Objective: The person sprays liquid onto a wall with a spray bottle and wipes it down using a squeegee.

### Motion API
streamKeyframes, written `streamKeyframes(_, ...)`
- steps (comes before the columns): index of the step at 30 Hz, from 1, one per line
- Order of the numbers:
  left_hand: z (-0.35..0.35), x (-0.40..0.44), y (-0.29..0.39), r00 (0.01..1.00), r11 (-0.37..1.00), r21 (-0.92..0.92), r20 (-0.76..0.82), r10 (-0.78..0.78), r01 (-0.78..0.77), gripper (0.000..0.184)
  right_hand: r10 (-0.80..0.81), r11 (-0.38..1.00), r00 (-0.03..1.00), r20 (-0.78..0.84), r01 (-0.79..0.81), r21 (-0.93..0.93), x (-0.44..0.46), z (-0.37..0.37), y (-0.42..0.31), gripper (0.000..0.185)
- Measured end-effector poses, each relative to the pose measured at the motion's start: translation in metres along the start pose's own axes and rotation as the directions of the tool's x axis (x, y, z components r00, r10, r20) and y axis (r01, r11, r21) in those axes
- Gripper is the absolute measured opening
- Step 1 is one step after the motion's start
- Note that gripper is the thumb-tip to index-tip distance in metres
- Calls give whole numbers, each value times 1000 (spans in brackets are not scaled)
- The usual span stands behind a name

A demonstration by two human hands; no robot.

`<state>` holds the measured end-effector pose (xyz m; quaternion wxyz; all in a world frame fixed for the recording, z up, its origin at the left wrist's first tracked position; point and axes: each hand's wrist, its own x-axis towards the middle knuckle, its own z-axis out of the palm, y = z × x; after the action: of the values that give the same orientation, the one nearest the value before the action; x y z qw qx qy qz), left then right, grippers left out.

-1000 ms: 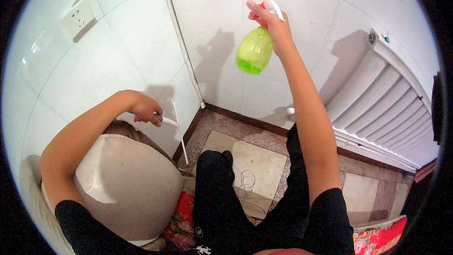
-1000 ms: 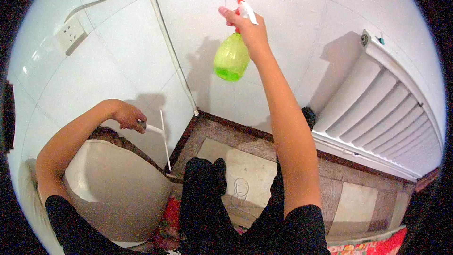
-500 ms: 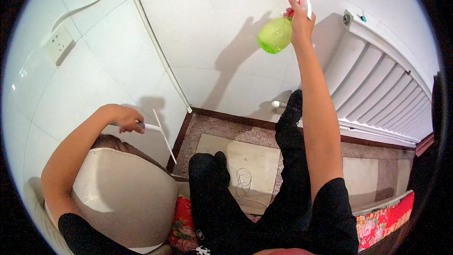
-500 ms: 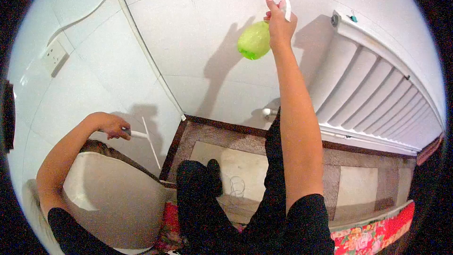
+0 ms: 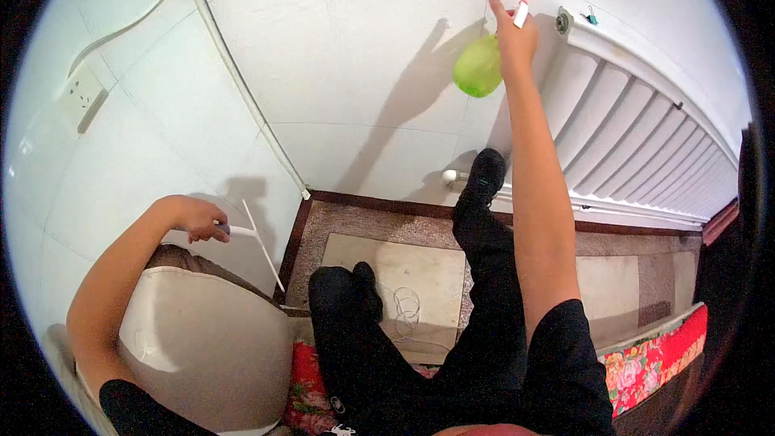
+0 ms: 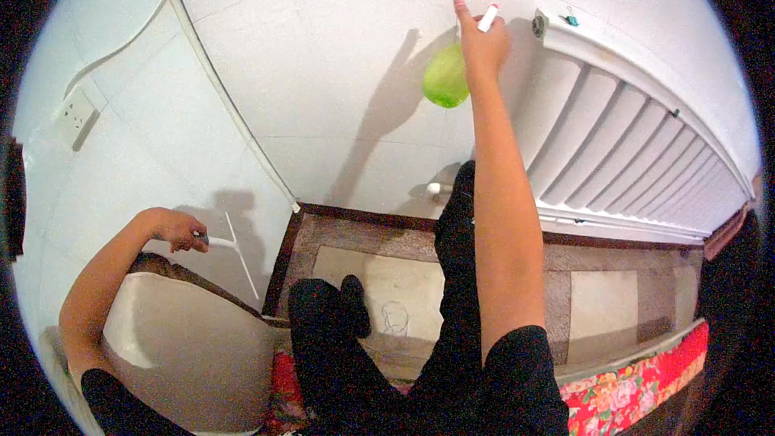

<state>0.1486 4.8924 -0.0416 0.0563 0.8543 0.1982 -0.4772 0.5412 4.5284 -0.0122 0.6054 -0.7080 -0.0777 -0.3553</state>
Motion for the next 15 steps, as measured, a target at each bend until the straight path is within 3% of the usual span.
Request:
streamKeyframes(3,3,8,-7,1000,1000,-14,1,-1,1,45,21,999,997,76,-24,45,-2,-7,-8,52)
streamKeyframes(4,4,9,-9,1000,1000,-17,16,2,-2,46,109,982,992,68,-118,145,-7,-12,-14,52)
streamKeyframes(8,-1,-5,6,1000,1000,-9,21,-5,5,46,88,996,988,129,-89,5,-8,-41,-10,46)
streamKeyframes(11,-3,-9,10,1000,1000,-2,-24,7,-7,44,36,999,972,234,-43,28,-21,-56,-8,46)
streamKeyframes(13,-2,-16,13,999,1000,-3,-43,11,-12,43,-191,978,957,218,203,-36,-34,-62,7,56)
streamKeyframes(15,0,-20,18,996,1000,-5,-87,-21,21,41,-231,959,957,173,254,-125,-37,-58,35,57)
